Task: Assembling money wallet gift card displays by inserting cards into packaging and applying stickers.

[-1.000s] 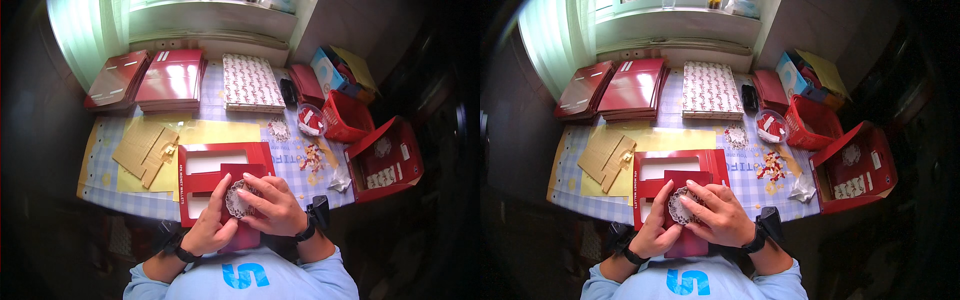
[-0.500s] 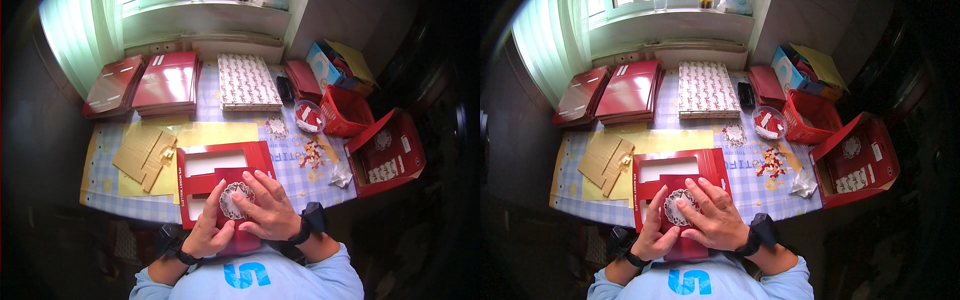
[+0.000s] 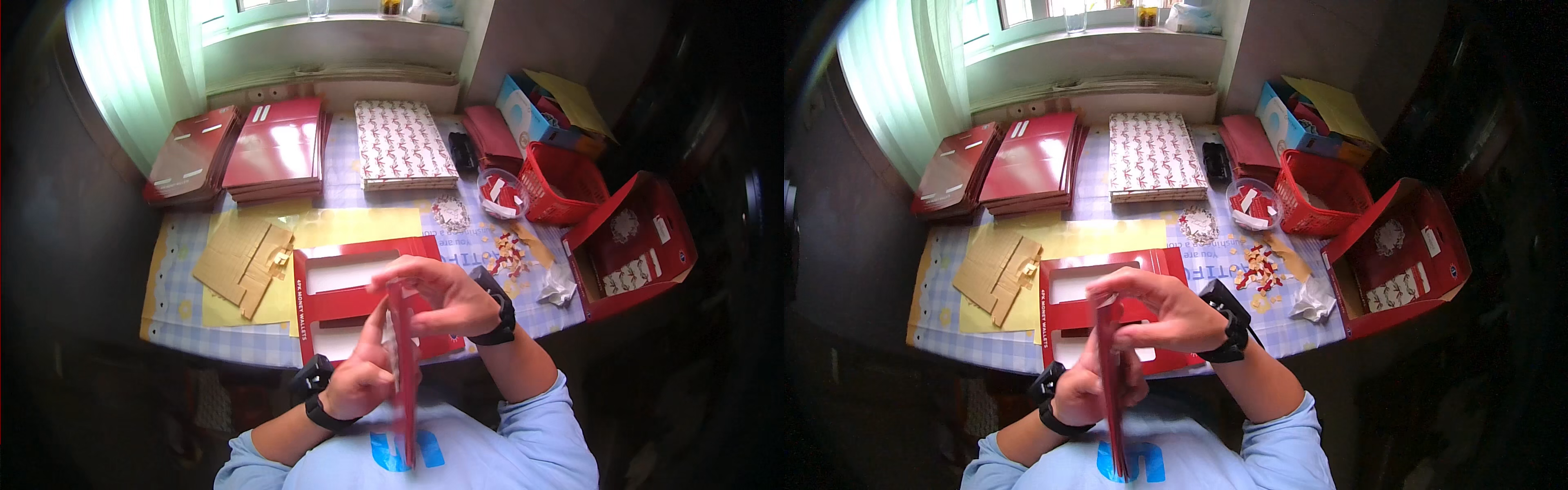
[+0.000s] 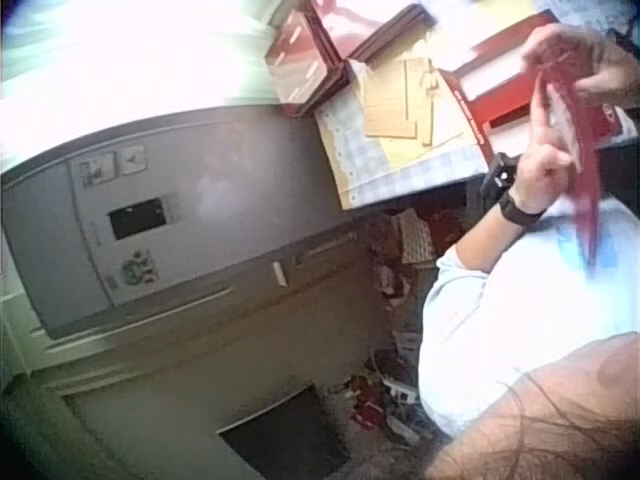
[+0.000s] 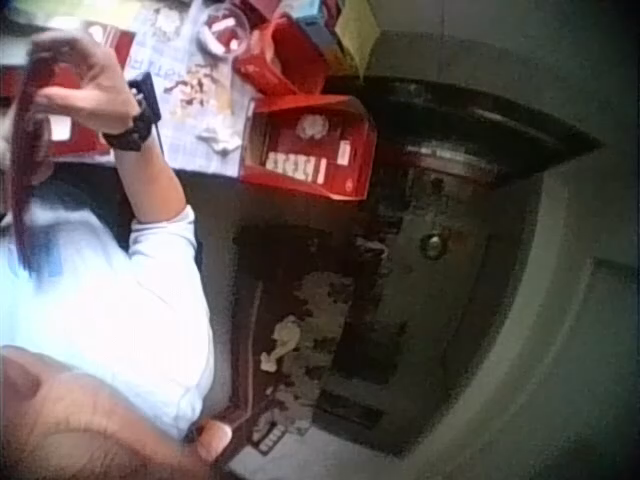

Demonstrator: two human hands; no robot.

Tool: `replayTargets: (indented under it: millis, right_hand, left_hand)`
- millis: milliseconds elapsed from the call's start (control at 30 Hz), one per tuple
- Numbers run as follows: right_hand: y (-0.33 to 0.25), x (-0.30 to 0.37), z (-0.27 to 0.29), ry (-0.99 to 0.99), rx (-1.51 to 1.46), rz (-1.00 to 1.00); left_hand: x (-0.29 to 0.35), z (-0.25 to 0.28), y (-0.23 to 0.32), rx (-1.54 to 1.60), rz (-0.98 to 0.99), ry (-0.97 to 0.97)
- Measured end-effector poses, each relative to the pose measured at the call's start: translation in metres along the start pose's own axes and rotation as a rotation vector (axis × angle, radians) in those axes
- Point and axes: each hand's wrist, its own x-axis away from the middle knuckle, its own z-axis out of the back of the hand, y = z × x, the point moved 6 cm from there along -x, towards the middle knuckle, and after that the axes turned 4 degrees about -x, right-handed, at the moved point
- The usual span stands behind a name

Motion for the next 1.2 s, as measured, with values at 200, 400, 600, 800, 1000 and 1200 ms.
replayTargets:
  millis: [200,400,600,800,1000,1200]
  right_hand:
    - [0.0,0.002,0.01,0.188,0.238,-0.319]
    - [0.015,0.024,0.007,0.392,0.363,-0.285]
    - [0.007,0.053,-0.004,0.678,0.631,0.037]
    - [0.012,0.061,-0.005,0.769,0.791,0.123]
    - [0.001,0.054,-0.011,0.801,1.064,0.163]
    - [-0.019,0.054,-0.045,0.384,1.44,0.346]
  left_hand:
    - [0.011,0.008,0.018,-0.411,-0.126,0.216]
    - [0.025,0.001,0.015,-0.618,-0.263,0.173]
    - [0.027,0.005,-0.001,-0.715,-0.196,0.178]
    - [0.024,-0.003,0.0,-0.917,-0.264,0.222]
    - [0.02,0.0,0.005,-0.988,-0.254,0.272]
    - [0.019,0.003,0.017,-1.033,-0.248,0.336]
